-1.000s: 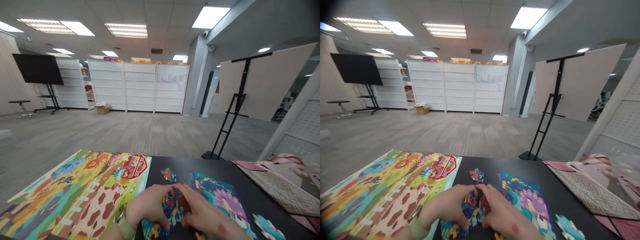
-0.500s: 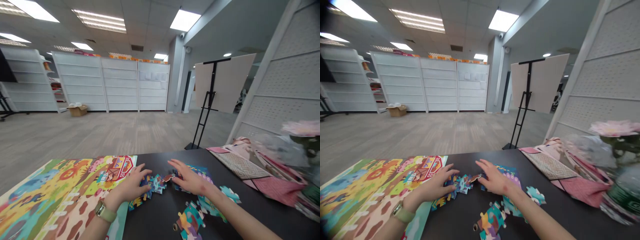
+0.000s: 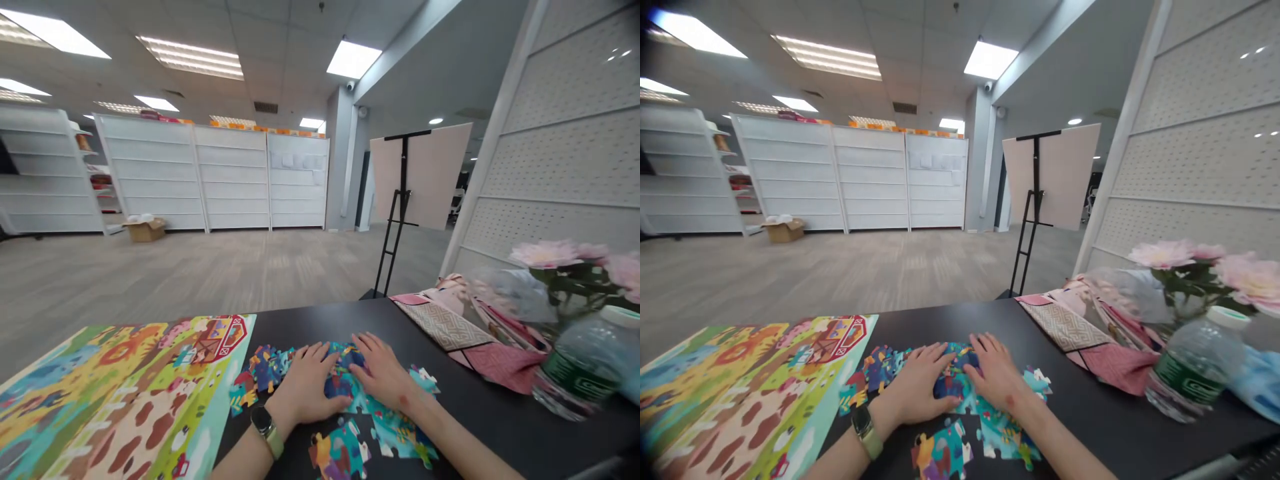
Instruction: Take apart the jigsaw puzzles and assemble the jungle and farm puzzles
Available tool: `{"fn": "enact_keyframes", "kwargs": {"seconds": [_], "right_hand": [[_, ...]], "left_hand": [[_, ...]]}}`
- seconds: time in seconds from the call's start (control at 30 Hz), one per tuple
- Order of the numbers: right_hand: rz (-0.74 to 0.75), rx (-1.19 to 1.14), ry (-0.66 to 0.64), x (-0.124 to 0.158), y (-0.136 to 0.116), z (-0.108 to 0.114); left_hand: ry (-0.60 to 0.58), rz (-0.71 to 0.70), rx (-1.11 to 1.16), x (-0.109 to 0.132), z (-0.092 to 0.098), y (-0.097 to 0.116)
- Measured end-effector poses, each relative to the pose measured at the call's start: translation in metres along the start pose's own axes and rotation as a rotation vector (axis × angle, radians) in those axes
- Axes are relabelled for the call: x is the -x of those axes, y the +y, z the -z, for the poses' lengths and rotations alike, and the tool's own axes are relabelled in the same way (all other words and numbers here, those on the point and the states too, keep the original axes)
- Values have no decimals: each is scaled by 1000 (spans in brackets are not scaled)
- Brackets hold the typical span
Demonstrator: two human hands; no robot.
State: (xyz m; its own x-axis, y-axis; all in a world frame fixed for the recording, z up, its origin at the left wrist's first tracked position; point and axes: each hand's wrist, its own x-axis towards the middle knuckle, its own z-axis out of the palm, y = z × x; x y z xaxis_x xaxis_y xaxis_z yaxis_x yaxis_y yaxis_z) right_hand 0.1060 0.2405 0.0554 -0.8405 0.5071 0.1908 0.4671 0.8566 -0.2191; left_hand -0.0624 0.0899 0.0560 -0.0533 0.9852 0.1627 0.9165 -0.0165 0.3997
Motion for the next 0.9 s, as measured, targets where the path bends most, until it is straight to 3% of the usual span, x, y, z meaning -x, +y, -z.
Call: {"fn": "enact_keyframes", "kwargs": {"seconds": [0.23,0.43,0.6,0.73,0.9], "right_hand": [[-56,74,150,-19,0,-4],[-124,59,233,-22,9,-1],[-99,-24,261,-21,14,0],[-45,-80,261,-21,10,-5],[-80,-128,296,-21,11,-6]], "left_hand": [[58,17,-81,6,14,-10],[112,122,-111,9,20,-28],[143,107,-56,10,11,-15],[93,107,149,7,-5,0],[167,75,349,7,-13,-2]]}}
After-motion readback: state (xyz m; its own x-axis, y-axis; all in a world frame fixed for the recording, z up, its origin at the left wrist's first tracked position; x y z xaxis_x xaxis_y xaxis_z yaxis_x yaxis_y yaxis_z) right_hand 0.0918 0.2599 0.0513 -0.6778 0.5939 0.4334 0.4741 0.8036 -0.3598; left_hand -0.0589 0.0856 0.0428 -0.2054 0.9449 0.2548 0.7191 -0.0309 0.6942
